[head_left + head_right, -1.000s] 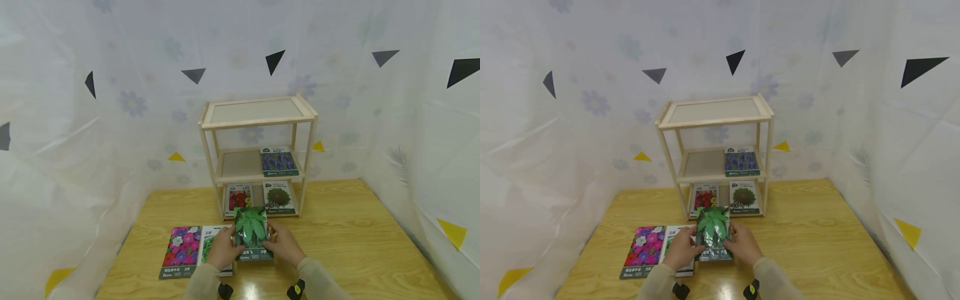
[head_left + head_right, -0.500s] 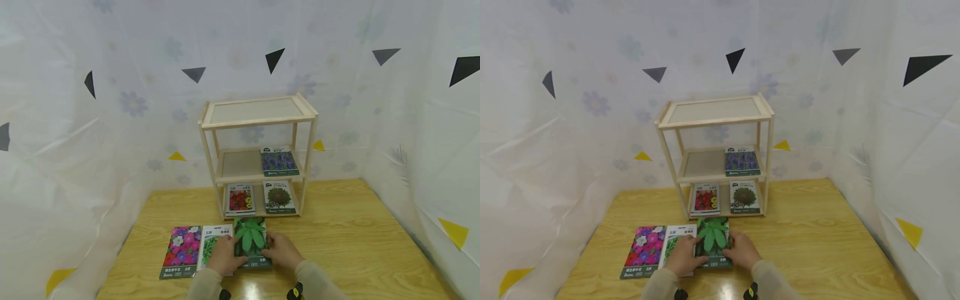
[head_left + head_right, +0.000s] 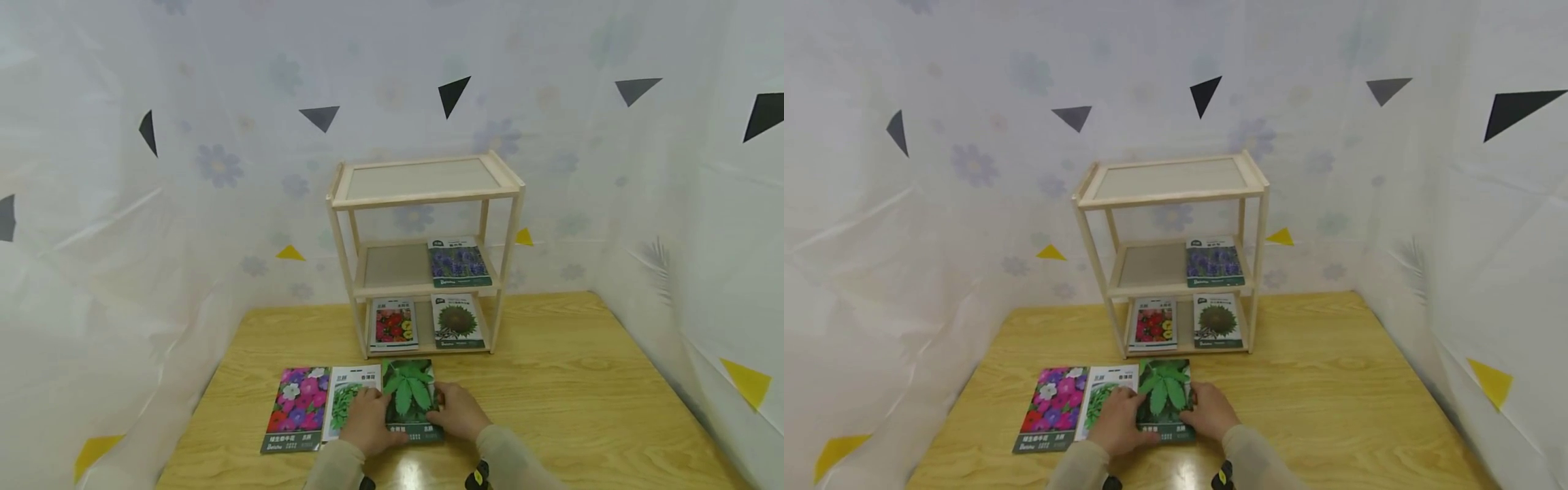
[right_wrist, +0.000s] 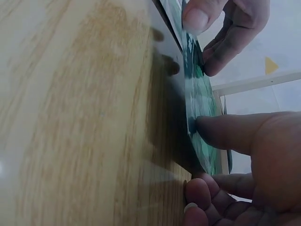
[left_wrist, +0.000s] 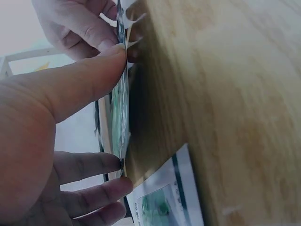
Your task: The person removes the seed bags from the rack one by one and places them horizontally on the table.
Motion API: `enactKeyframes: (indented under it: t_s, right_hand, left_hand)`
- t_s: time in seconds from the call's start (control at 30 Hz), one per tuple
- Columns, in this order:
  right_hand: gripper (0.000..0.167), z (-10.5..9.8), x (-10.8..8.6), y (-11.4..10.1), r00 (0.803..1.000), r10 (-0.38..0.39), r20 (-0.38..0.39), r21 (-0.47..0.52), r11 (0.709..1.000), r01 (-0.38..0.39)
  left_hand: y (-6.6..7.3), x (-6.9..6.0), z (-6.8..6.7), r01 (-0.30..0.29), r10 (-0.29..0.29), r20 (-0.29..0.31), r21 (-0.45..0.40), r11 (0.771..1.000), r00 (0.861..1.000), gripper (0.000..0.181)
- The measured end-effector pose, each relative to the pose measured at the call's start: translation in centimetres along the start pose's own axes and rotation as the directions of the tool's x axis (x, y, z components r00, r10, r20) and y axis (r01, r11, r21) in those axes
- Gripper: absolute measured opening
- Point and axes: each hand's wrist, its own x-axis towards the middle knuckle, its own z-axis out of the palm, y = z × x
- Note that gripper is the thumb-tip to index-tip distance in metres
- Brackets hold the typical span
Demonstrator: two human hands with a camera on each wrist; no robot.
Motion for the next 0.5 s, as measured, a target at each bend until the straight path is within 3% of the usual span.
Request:
enactKeyframes:
  t_s: [0.23,0.5]
  right_hand:
    - [0.064,0.46,0.12,0.49,1.000,0.000,-0.019,-0.061,0.998,-0.001]
    - [0.067,0.36,0.11,0.50,1.000,-0.002,-0.005,-0.058,0.998,0.001]
  left_hand:
    - [-0.07,0.00,0.62,-0.027,0.024,0.037,0.083,0.996,0.999,0.090]
    - [-0.11,-0.04,0.60,-0.038,0.030,0.070,0.102,0.994,0.997,0.092]
